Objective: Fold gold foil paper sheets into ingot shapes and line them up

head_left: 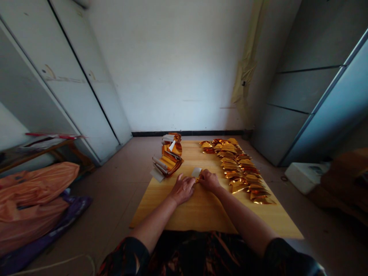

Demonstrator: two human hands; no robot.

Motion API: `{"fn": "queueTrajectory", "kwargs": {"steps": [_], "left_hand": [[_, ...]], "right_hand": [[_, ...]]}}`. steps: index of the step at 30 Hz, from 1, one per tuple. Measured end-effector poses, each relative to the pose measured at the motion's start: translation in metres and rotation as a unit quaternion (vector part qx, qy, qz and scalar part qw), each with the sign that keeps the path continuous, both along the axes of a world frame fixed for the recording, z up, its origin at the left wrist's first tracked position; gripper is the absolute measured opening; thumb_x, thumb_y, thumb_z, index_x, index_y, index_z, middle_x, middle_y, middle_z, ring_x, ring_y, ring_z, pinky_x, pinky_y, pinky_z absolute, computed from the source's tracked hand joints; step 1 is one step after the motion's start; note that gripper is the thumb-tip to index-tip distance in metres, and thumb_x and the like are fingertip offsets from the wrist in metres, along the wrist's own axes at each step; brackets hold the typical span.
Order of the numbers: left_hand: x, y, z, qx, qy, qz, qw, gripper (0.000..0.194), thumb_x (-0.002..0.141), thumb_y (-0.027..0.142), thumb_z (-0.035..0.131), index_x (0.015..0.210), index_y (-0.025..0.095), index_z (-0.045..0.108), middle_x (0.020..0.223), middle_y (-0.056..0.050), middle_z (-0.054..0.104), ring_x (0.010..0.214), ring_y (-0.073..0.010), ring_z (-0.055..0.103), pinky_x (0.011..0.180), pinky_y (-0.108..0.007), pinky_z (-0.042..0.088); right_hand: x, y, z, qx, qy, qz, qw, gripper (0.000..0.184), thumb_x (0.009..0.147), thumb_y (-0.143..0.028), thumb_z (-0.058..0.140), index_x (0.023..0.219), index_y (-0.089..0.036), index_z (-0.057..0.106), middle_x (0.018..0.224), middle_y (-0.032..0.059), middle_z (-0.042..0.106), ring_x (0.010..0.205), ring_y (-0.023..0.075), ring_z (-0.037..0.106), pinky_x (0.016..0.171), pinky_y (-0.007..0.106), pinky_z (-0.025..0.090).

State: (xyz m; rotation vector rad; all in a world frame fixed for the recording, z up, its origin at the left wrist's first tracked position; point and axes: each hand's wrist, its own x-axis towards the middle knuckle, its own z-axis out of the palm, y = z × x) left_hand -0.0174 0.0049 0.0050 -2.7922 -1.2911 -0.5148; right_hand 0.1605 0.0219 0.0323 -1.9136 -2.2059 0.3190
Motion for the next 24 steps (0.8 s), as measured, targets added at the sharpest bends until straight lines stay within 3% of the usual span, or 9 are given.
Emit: {"fn": "queueTrajectory", "kwargs": {"steps": [6, 21, 24], "left_hand": [[0.001, -0.001, 0.003, 0.019, 0.01, -0.021, 1.0, 0.027, 0.086, 0.019, 0.049, 0.11, 0.026, 0.059, 0.118, -0.005, 0.063, 0.107, -0.0209, 0.056, 0.104, -0.053, 0.025], [0.003, 0.0, 0.001, 0.056, 0.002, -0.012, 0.998, 0.02, 0.087, 0.024, 0.05, 0.1, 0.027, 0.064, 0.109, -0.004, 0.066, 0.099, -0.0195, 0.058, 0.098, -0.048, 0.031], [0.004, 0.001, 0.002, 0.048, 0.007, -0.009, 0.999, 0.019, 0.085, 0.024, 0.052, 0.099, 0.027, 0.065, 0.109, -0.004, 0.066, 0.1, -0.0201, 0.057, 0.097, -0.048, 0.032]], "right_hand": [[-0.001, 0.0, -0.001, 0.004, 0.003, -0.007, 1.0, 0.02, 0.086, -0.026, 0.048, 0.096, -0.019, 0.063, 0.101, 0.0076, 0.066, 0.085, 0.0174, 0.062, 0.073, 0.026, 0.036], [0.012, 0.011, -0.01, -0.002, 0.083, 0.026, 0.996, 0.022, 0.077, -0.013, 0.051, 0.089, -0.02, 0.068, 0.1, 0.0041, 0.067, 0.086, 0.0141, 0.061, 0.073, 0.021, 0.039], [0.01, 0.01, -0.009, -0.002, 0.079, 0.014, 0.997, 0.018, 0.077, -0.017, 0.054, 0.088, -0.02, 0.067, 0.098, 0.0036, 0.067, 0.083, 0.0141, 0.061, 0.071, 0.021, 0.039]]}}
